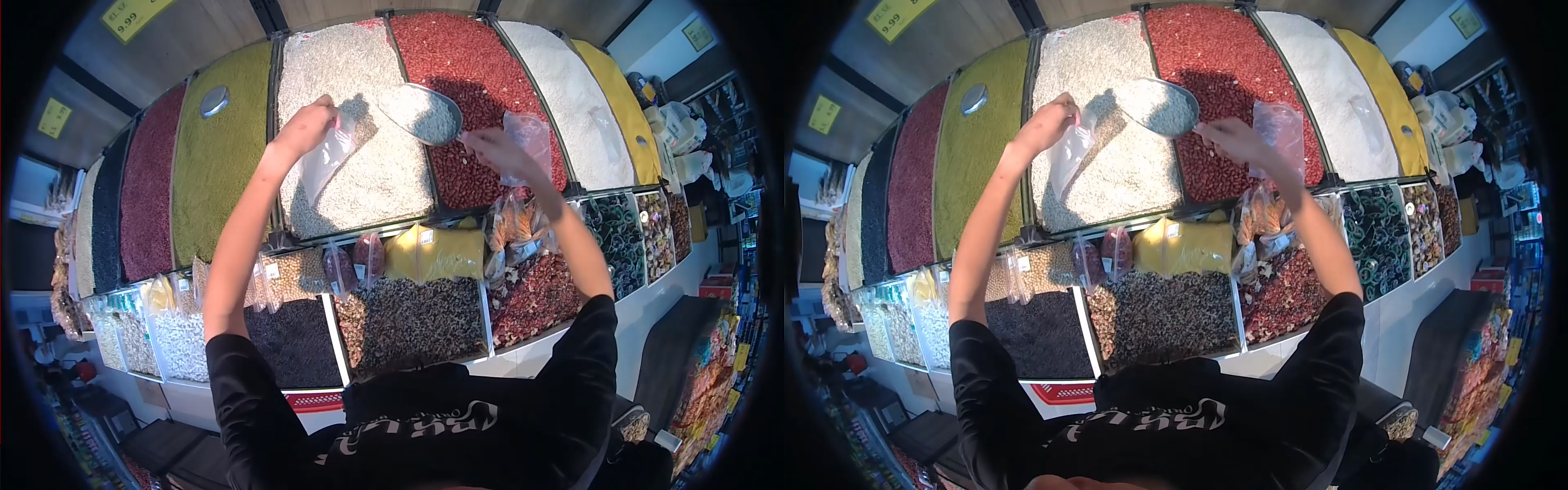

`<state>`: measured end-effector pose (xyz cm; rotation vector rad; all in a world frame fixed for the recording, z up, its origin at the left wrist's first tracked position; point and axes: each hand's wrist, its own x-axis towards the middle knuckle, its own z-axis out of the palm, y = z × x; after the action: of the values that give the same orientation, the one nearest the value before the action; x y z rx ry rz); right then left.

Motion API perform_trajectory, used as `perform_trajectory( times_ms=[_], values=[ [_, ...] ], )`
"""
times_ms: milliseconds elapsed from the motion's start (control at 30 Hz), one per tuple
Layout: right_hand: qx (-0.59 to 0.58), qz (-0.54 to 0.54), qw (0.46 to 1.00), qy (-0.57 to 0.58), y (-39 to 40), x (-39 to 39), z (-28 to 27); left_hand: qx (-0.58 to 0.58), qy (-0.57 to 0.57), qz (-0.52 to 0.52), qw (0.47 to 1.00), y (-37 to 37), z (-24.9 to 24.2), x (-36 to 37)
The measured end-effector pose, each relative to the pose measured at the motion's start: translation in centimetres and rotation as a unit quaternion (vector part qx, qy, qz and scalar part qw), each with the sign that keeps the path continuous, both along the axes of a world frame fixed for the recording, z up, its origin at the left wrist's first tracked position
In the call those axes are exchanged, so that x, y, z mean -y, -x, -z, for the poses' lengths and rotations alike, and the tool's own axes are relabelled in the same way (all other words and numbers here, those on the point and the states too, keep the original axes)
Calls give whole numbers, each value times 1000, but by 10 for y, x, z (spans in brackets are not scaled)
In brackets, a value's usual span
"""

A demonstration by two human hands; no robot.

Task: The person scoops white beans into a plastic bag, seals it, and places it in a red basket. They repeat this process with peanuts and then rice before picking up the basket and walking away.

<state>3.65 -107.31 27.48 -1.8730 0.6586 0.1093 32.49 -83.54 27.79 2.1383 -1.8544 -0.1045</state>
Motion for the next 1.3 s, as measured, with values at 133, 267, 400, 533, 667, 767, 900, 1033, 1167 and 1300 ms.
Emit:
perform_trajectory(
  times_ms=[133,267,400,533,667,767,900,1033,1167,1300],
  values=[
    [-25,-125,991,41,-26,4,-37,15,44,-5,999,29,-21,-2],
    [-58,-191,973,112,-64,-17,-61,9,61,-9,998,33,-9,0],
    [-139,-235,927,256,-107,-48,-82,58,38,-58,996,45,-3,-3],
    [-154,-236,904,320,-98,-34,-129,41,12,-117,992,29,2,-19],
    [-123,-179,894,393,-71,1,-126,17,57,-131,990,11,10,-38],
    [-57,-199,860,466,-68,29,-63,-5,51,-154,987,11,6,-46],
    [-137,-92,875,456,-71,-20,0,14,10,-174,985,8,6,-48],
    [-46,-16,910,411,-103,-63,118,-12,-103,-275,956,11,6,-36],
    [25,17,982,186,-107,-63,180,-7,-90,-280,956,1,34,-24],
    [83,115,981,-129,-70,-62,122,-54,-52,-231,970,-6,40,-19]
  ],
)
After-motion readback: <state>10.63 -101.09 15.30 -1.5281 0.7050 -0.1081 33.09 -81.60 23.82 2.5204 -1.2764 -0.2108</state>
